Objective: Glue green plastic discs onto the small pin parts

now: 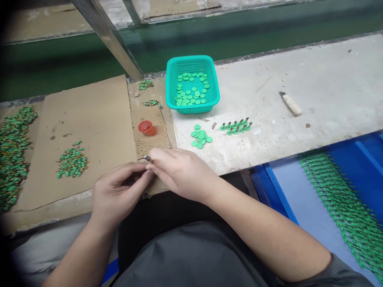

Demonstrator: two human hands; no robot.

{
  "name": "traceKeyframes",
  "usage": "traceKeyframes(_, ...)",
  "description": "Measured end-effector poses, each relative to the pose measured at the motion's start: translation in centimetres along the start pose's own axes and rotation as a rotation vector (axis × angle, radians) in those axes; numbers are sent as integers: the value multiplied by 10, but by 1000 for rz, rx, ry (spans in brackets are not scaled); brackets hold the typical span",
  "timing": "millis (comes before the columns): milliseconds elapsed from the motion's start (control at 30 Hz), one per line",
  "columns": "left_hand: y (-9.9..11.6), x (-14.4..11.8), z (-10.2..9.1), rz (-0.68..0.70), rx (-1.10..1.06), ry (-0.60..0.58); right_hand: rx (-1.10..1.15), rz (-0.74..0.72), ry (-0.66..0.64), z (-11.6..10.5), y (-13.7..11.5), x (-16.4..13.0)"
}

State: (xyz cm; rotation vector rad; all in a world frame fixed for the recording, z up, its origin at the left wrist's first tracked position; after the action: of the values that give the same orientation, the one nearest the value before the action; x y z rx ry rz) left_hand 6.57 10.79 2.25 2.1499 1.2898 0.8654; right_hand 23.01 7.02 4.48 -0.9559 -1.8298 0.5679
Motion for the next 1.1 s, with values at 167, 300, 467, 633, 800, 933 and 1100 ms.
traceKeyframes(167,4,0,-1,26,-23,-3,-29,5,-13,0,-1,-1)
traceKeyframes(300,7,2,-1,40,-18,-1,-21,-12,-29,3,-5,1)
traceKeyframes(467,5,2,0,47,-15,1,-11,-3,-42,5,-5,4)
traceKeyframes(633,-2,-1,2,-5,-16,-22,-34,62,3,-1,8,-5)
traceKeyframes(800,-1,-1,2,1,-15,-23,-34,10,22,0,3,-11)
traceKeyframes(933,3,0,1,31,-15,-7,-41,-3,13,3,2,-8)
traceKeyframes(1100,4,-1,1,60,-11,0,-43,-17,-3,2,1,-4)
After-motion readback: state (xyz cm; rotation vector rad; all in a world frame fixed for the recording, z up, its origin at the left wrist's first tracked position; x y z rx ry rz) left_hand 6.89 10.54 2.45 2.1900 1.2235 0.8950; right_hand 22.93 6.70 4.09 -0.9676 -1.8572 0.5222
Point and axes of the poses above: each hand's wrist, its own x-axis towards the middle knuckle, its own z-axis out of the palm, y = z × x, the point moved 9 cm from there along x, towards the middle knuckle, and after that the axes turned 8 degrees about x, right-handed, at the moved point
